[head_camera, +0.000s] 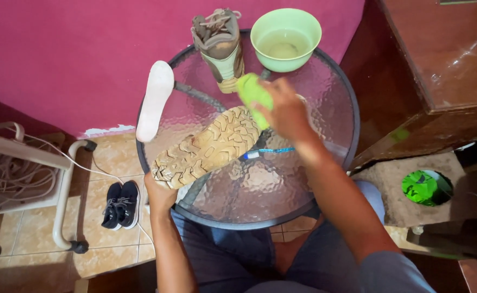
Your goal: The person wipes the sole of a beige hiking boot with a green cloth. They hold the boot in their left hand and scrub the tread pattern with the cloth in their right hand. A bowl of water, a toothbrush, and a white insole are visible on the glass table.
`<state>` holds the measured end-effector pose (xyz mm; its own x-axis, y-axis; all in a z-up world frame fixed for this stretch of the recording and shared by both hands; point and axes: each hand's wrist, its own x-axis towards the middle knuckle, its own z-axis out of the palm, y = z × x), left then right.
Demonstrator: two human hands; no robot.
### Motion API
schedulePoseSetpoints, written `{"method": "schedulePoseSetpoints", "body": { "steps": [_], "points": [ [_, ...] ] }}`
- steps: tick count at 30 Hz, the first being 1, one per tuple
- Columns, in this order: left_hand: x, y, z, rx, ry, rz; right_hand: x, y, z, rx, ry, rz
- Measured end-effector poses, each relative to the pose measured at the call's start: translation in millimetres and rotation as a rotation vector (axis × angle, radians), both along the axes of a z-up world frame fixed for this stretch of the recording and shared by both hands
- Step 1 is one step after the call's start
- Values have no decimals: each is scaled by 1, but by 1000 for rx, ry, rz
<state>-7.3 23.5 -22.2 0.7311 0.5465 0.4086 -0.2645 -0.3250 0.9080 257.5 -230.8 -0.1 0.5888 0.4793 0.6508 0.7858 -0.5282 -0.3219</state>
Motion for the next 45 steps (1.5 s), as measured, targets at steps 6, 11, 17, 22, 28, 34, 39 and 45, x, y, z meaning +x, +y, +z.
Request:
{"method": "schedulePoseSetpoints", "body": {
  "steps": [6,11,17,22,28,34,39,45],
  "points": [
    [3,4,-4,-14,3,12,-30,-11,39,-150,382,439],
    [2,8,-6,-15,-4,22,-26,-22,60,-320,524,178],
    [1,9,-14,-26,-7,-2,-28,-12,48,-92,375,365],
    [-2,9,-12,-27,-10,8,-6,-15,19,-265,478,251],
    [2,5,-7,-16,-51,-10,-20,-10,33,-45,391,335],
    [3,4,-4,-18,-68,9,-9,-8,23,-222,508,271],
    [6,-3,1,-9,-114,12,-8,-2,31,-176,750,267],
    [13,2,-7,-2,-274,139,5,-1,28,98,791,426]
  ]
}}
